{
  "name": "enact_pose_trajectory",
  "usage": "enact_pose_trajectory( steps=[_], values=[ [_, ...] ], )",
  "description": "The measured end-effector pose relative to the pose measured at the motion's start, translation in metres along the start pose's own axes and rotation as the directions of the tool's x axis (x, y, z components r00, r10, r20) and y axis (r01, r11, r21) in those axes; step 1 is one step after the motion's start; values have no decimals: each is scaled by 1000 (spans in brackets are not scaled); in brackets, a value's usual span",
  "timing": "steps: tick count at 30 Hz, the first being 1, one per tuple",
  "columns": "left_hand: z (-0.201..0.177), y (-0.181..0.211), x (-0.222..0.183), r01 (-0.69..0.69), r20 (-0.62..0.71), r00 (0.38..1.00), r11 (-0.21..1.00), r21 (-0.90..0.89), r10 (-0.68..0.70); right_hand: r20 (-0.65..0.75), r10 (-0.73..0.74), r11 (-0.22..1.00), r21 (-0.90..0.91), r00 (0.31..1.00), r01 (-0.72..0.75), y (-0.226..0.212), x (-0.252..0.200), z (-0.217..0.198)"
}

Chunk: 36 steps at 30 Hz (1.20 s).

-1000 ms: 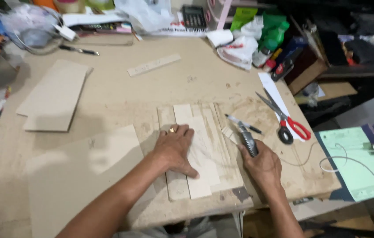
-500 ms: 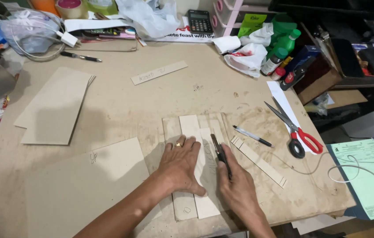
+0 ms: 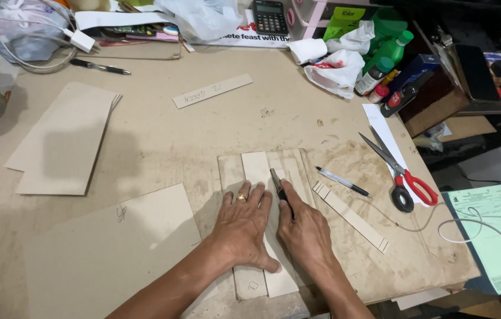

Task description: Measuring cardboard strips against a reference document and cutting them to size using a utility knife.

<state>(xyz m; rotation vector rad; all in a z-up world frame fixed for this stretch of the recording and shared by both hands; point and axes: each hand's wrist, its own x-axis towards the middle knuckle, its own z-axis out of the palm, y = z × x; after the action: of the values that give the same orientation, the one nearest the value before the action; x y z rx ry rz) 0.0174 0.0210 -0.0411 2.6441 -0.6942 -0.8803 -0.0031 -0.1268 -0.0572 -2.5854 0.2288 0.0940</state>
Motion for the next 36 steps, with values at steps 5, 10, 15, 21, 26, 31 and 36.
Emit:
enact_pose_trajectory(
  steps=[5,10,15,21,26,31,36],
  values=[
    [-6,4,-4,23,60,998,1000,5,-23,55,84,994,-72,995,-79,-16,-3,-7],
    [-6,4,-1,24,62,998,999,20,-26,127,114,982,-166,985,-92,-30,1,-15],
    [-5,5,0,24,42,999,998,49,-26,177,154,972,-204,972,-116,-36,2,-23],
    [-9,7,-7,40,118,992,999,4,-40,-41,-91,996,21,995,92,-6,-7,-24],
    [-3,2,2,9,31,999,998,59,-11,-84,37,993,-111,996,-46,-10,-9,-17],
    [-3,3,2,14,33,999,999,50,-16,-46,66,989,-133,997,-72,-10,-7,-8],
    [-3,4,4,26,44,999,997,66,-29,-33,95,987,-129,995,-99,-14,-6,-6]
  ],
)
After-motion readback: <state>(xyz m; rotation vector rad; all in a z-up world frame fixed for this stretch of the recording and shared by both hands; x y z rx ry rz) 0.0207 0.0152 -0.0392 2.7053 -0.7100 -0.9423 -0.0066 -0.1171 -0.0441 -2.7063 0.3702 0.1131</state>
